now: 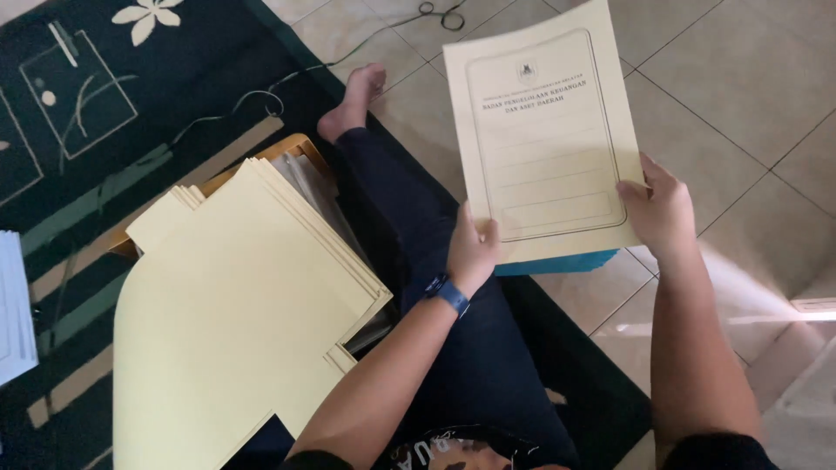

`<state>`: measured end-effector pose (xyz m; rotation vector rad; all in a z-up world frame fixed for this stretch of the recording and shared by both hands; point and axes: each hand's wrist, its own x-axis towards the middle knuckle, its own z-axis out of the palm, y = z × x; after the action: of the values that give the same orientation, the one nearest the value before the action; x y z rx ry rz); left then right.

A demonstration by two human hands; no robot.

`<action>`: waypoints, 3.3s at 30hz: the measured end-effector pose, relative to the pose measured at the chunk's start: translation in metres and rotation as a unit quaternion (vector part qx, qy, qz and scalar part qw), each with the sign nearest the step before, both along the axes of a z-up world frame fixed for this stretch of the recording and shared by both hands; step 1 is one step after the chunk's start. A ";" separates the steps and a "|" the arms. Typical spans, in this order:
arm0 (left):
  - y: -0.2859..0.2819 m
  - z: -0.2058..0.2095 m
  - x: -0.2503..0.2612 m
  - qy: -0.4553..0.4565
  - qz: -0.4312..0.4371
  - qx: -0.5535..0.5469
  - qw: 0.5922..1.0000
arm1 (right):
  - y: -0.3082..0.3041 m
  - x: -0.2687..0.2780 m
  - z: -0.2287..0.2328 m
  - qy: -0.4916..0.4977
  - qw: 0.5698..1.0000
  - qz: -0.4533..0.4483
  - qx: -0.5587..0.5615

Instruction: The person sits on the floor and repeatedly folds large beige sheets of paper in half by hand. They smooth the crease with both hands and place the folded sheet onto a growing stack on their lap. The task continues with the same folding and stacking motion throughout the clip.

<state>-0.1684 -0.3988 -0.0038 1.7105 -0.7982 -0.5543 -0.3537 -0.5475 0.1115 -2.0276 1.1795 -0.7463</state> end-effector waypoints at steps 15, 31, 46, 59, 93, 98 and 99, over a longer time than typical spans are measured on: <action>-0.037 -0.028 -0.009 0.099 -0.117 0.103 0.983 | -0.131 -0.047 -0.147 0.355 0.934 0.029 0.028; 0.356 0.065 0.066 -0.303 0.109 0.108 0.941 | 0.141 0.068 -0.053 0.061 0.950 0.271 -0.141; 0.424 0.035 0.081 -0.264 -0.042 0.278 0.923 | 0.330 0.194 -0.002 0.310 0.711 0.629 -0.055; 0.409 -0.010 0.105 -0.341 0.093 0.211 0.912 | 0.342 0.223 -0.068 0.298 0.811 0.487 -0.127; 0.430 0.057 0.085 -0.562 0.070 0.170 0.807 | 0.302 0.213 -0.045 0.073 0.897 0.336 0.279; 0.440 0.049 0.081 -0.527 0.048 0.168 0.832 | 0.300 0.227 -0.085 0.130 0.906 0.349 0.199; 0.440 0.039 0.080 -0.508 0.040 0.165 0.845 | 0.296 0.228 -0.095 0.164 0.909 0.345 0.164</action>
<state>-0.0885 0.0415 0.0353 2.3517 -1.4049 0.3839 -0.1261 -0.2511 0.0167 -2.1067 0.6026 0.1405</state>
